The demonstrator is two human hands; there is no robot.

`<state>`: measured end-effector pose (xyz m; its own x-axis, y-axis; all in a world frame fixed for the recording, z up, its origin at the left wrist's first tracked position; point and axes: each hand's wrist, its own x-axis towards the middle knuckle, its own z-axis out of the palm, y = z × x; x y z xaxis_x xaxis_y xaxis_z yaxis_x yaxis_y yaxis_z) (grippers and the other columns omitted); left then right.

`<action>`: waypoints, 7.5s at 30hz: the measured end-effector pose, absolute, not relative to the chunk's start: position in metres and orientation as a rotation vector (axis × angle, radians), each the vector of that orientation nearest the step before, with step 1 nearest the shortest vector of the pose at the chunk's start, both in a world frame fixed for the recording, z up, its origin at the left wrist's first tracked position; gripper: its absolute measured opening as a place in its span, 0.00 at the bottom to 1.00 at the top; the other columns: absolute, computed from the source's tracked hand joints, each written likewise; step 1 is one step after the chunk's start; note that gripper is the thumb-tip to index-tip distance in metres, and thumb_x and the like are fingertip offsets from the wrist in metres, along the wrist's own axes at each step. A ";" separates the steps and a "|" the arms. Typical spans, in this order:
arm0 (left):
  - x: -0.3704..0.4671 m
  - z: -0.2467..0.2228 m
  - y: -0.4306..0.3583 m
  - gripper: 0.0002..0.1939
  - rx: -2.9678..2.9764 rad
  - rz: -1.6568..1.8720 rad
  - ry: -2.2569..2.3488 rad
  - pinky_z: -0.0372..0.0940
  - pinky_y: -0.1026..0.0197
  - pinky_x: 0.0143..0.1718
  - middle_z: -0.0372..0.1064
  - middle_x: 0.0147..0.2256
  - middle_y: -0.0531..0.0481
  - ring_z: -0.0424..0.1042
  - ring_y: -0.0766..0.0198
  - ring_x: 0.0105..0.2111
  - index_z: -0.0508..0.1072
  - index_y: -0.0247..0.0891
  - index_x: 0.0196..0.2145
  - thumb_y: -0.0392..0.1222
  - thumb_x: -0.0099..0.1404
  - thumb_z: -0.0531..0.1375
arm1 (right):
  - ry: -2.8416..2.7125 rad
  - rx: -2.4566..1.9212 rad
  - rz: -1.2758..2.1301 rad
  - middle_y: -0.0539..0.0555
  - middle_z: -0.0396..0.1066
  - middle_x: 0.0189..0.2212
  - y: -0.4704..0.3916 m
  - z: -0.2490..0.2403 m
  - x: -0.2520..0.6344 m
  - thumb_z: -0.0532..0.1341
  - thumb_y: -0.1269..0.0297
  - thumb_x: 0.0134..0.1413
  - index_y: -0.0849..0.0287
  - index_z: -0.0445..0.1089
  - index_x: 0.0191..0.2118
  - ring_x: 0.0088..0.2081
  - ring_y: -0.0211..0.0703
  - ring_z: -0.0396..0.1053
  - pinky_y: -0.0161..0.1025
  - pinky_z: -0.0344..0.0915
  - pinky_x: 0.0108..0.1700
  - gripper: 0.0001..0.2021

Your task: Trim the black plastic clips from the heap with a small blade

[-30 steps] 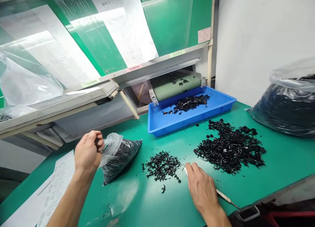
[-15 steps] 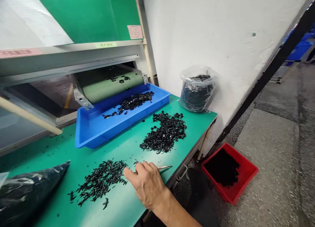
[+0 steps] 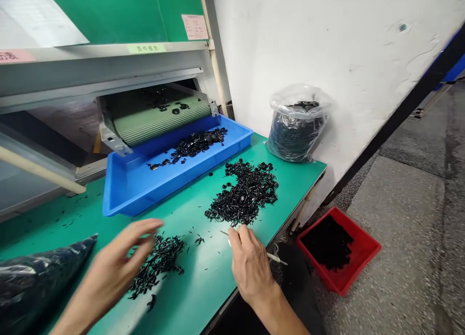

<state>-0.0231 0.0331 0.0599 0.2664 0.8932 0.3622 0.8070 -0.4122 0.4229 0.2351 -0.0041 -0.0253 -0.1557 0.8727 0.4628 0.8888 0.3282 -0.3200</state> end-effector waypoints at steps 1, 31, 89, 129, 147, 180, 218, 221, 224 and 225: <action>-0.009 0.046 0.046 0.13 2.328 0.761 1.514 0.69 0.52 0.44 0.76 0.43 0.43 0.75 0.52 0.43 0.74 0.42 0.43 0.45 0.68 0.52 | -2.025 -1.534 -0.045 0.54 0.66 0.32 -0.004 -0.027 0.235 0.48 0.81 0.61 0.64 0.68 0.50 0.32 0.44 0.66 0.39 0.62 0.33 0.17; 0.055 0.007 0.036 0.11 0.700 0.845 1.124 0.68 0.62 0.42 0.77 0.37 0.46 0.73 0.63 0.35 0.80 0.37 0.34 0.40 0.53 0.72 | -2.050 -1.611 0.284 0.59 0.75 0.40 0.012 -0.010 0.240 0.46 0.80 0.58 0.64 0.65 0.56 0.37 0.46 0.75 0.40 0.71 0.36 0.23; 0.059 0.001 0.027 0.06 0.854 1.030 1.056 0.68 0.62 0.42 0.74 0.37 0.52 0.74 0.63 0.37 0.76 0.41 0.31 0.38 0.56 0.70 | -2.053 -1.543 0.202 0.56 0.70 0.29 -0.015 0.012 0.210 0.46 0.78 0.61 0.65 0.70 0.46 0.29 0.47 0.72 0.42 0.68 0.29 0.17; 0.050 0.014 0.046 0.04 0.483 1.369 1.166 0.56 0.68 0.19 0.65 0.27 0.54 0.62 0.70 0.22 0.73 0.36 0.35 0.36 0.63 0.58 | -2.500 -1.735 0.272 0.56 0.70 0.36 0.102 0.039 0.163 0.53 0.76 0.60 0.60 0.71 0.39 0.28 0.40 0.71 0.35 0.58 0.28 0.10; 0.058 0.005 0.027 0.15 0.884 0.917 1.085 0.44 0.64 0.22 0.60 0.24 0.56 0.52 0.70 0.21 0.76 0.37 0.40 0.52 0.65 0.61 | -1.672 -1.506 1.089 0.43 0.64 0.25 0.039 0.034 0.215 0.56 0.77 0.52 0.57 0.70 0.36 0.22 0.31 0.54 0.30 0.52 0.23 0.10; 0.063 -0.001 0.018 0.19 0.952 0.892 1.270 0.52 0.64 0.22 0.61 0.22 0.56 0.56 0.67 0.21 0.79 0.40 0.42 0.55 0.61 0.63 | -2.160 -1.673 0.141 0.55 0.73 0.32 -0.011 0.018 0.203 0.52 0.78 0.60 0.61 0.68 0.46 0.33 0.45 0.72 0.38 0.65 0.34 0.13; 0.059 -0.010 0.034 0.13 0.746 1.043 1.198 0.46 0.66 0.21 0.59 0.23 0.58 0.51 0.68 0.22 0.70 0.40 0.39 0.52 0.67 0.58 | -2.528 -1.791 0.214 0.53 0.73 0.33 0.083 0.042 0.200 0.53 0.73 0.60 0.59 0.70 0.37 0.33 0.42 0.71 0.37 0.56 0.30 0.08; 0.059 -0.009 0.034 0.15 0.763 1.041 1.218 0.48 0.66 0.21 0.62 0.25 0.57 0.54 0.68 0.23 0.70 0.40 0.43 0.54 0.66 0.59 | -2.450 -1.706 0.293 0.50 0.71 0.34 0.069 0.044 0.205 0.52 0.72 0.63 0.57 0.68 0.37 0.33 0.39 0.68 0.35 0.56 0.33 0.08; 0.057 -0.006 0.034 0.19 0.806 1.009 1.140 0.47 0.65 0.22 0.59 0.23 0.58 0.52 0.69 0.22 0.72 0.38 0.44 0.56 0.65 0.60 | -2.301 -1.558 0.475 0.47 0.69 0.32 0.051 0.044 0.209 0.52 0.71 0.63 0.56 0.67 0.36 0.31 0.36 0.65 0.35 0.55 0.33 0.08; 0.056 -0.006 0.034 0.19 0.821 0.997 1.110 0.46 0.65 0.22 0.58 0.22 0.58 0.52 0.69 0.22 0.73 0.37 0.43 0.56 0.64 0.60 | -2.262 -1.527 0.518 0.47 0.68 0.31 0.046 0.044 0.209 0.52 0.71 0.63 0.56 0.67 0.35 0.30 0.36 0.64 0.35 0.55 0.32 0.08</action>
<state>0.0563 0.0338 -0.0061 0.1316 0.9359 -0.3267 -0.2247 0.3491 0.9097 0.2090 0.0463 0.0441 -0.3502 0.9322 0.0912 0.7997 0.3483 -0.4891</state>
